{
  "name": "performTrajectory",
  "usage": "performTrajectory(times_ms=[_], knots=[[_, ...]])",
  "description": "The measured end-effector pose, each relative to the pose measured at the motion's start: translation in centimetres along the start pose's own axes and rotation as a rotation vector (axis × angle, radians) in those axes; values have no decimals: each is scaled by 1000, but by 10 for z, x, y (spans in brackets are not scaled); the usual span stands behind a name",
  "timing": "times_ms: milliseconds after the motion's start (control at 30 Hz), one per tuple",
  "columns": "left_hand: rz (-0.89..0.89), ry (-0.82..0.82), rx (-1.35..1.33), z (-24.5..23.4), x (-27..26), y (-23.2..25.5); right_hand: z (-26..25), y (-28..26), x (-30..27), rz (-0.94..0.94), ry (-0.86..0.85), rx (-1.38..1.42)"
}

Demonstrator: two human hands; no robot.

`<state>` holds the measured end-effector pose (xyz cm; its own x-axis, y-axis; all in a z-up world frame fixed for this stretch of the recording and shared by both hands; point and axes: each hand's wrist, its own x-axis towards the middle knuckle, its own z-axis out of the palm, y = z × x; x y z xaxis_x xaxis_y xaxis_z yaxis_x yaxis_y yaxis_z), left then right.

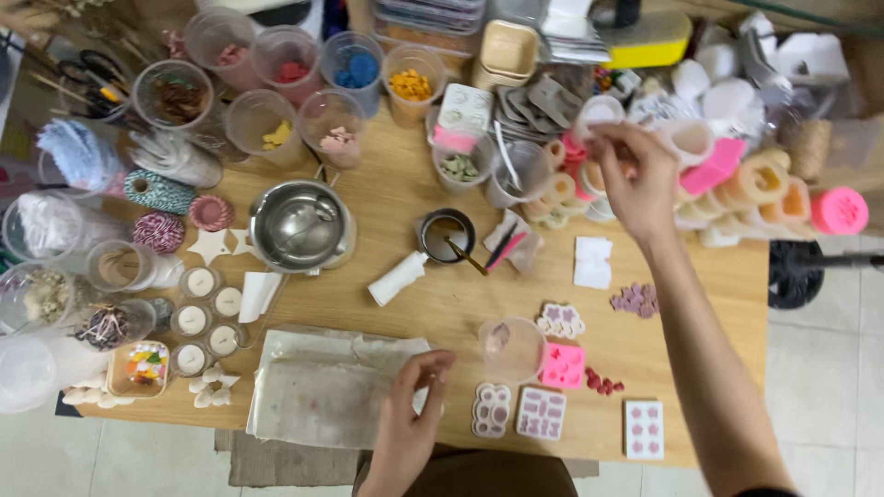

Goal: The person organizes and handles small flower-shaped wax decorations by removing them from a mold and placing them onto a surface.

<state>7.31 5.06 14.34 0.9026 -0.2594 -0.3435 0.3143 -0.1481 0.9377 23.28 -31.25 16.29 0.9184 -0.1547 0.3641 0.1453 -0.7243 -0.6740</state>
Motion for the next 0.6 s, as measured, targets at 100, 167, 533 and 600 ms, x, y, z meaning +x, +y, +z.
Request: performTrajectory(times_ms=[100, 167, 533, 600], knots=[[-87, -1, 65, -1, -8, 13, -34, -4, -82, 155, 89, 61], [16, 1, 65, 0, -13, 21, -55, -5, -142, 285, 179, 83], [159, -205, 89, 45, -63, 22, -23, 16, -350, 275, -243, -491], [146, -237, 149, 53, -70, 22, 1, 29, -346, 170, -361, -560]])
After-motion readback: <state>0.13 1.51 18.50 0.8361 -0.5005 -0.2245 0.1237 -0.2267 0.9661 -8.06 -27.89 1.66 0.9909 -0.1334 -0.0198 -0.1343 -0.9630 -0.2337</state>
